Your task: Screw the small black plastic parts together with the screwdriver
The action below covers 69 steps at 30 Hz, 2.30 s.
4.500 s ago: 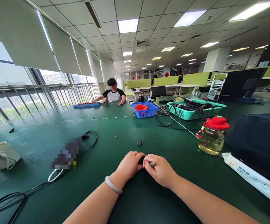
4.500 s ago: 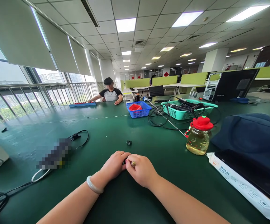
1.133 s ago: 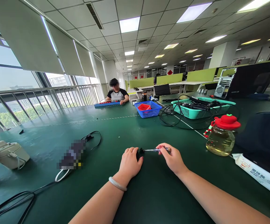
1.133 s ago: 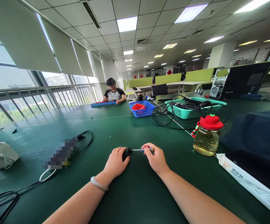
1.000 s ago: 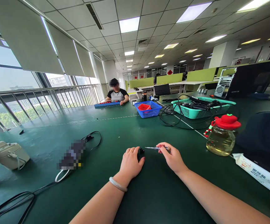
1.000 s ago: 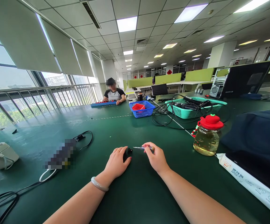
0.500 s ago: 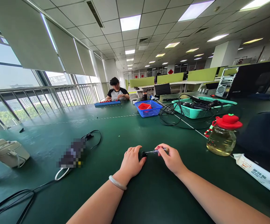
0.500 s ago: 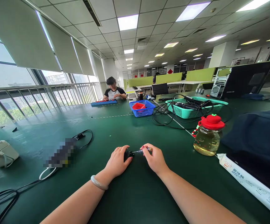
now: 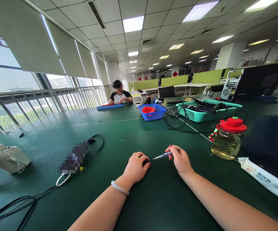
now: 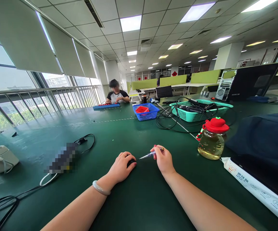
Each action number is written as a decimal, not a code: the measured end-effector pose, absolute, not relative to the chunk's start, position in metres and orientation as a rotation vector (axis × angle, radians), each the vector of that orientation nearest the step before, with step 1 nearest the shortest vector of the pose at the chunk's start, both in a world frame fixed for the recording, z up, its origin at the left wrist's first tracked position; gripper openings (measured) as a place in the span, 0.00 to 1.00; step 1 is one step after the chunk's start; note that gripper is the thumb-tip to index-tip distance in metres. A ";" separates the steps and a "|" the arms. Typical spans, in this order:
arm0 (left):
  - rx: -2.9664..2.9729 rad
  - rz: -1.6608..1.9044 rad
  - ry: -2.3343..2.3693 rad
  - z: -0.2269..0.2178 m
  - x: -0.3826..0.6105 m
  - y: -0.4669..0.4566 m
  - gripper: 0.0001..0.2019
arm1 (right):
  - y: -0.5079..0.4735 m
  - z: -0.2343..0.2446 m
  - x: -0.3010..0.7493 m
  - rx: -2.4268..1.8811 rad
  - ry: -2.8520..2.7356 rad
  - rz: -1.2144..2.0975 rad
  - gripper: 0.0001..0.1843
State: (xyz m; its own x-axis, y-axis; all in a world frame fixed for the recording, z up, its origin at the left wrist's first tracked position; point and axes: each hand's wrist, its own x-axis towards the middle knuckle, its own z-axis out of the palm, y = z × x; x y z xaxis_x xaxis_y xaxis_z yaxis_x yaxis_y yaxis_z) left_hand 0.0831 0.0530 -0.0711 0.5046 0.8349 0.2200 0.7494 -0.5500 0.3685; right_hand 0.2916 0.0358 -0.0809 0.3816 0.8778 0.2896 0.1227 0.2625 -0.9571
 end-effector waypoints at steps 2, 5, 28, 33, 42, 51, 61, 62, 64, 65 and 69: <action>2.542 0.557 1.364 -0.071 0.085 0.051 0.10 | 0.036 -0.081 0.291 -1.200 -1.063 0.683 0.23; 2.589 0.545 1.380 -0.072 0.090 0.048 0.10 | 0.037 -0.083 0.291 -1.211 -1.058 0.663 0.23; 2.632 0.304 1.452 -0.051 -0.012 -0.033 0.11 | 0.042 -0.087 0.305 -1.242 -0.968 0.661 0.19; 2.446 0.318 1.781 -0.048 -0.091 -0.030 0.16 | 0.044 -0.087 0.306 -1.240 -0.964 0.683 0.19; 2.241 0.376 2.231 -0.060 -0.187 -0.026 0.22 | 0.040 -0.082 0.304 -1.289 -0.985 0.707 0.19; 2.437 0.651 2.223 -0.064 -0.191 -0.029 0.23 | 0.041 -0.086 0.304 -1.284 -0.993 0.683 0.21; 2.284 1.049 2.352 -0.060 -0.201 -0.039 0.20 | 0.044 -0.090 0.303 -1.265 -1.017 0.662 0.21; 2.259 1.057 2.364 -0.059 -0.201 -0.039 0.20 | 0.044 -0.089 0.303 -1.267 -1.019 0.660 0.22; 2.229 1.049 2.363 -0.059 -0.201 -0.038 0.20 | 0.043 -0.088 0.302 -1.274 -1.015 0.659 0.22; 2.229 1.045 2.349 -0.059 -0.201 -0.038 0.21 | 0.043 -0.087 0.302 -1.277 -1.008 0.659 0.23; 2.270 1.052 2.263 -0.061 -0.203 -0.039 0.20 | 0.042 -0.086 0.302 -1.277 -1.015 0.650 0.23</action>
State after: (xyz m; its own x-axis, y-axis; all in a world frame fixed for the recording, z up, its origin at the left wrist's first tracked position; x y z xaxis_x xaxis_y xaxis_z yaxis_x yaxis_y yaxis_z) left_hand -0.2030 -0.0388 -0.0607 -0.0798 0.8190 0.5683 0.9624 -0.0852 0.2580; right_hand 0.3024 0.0418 -0.0865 0.4422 0.8616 0.2490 0.1339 0.2111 -0.9682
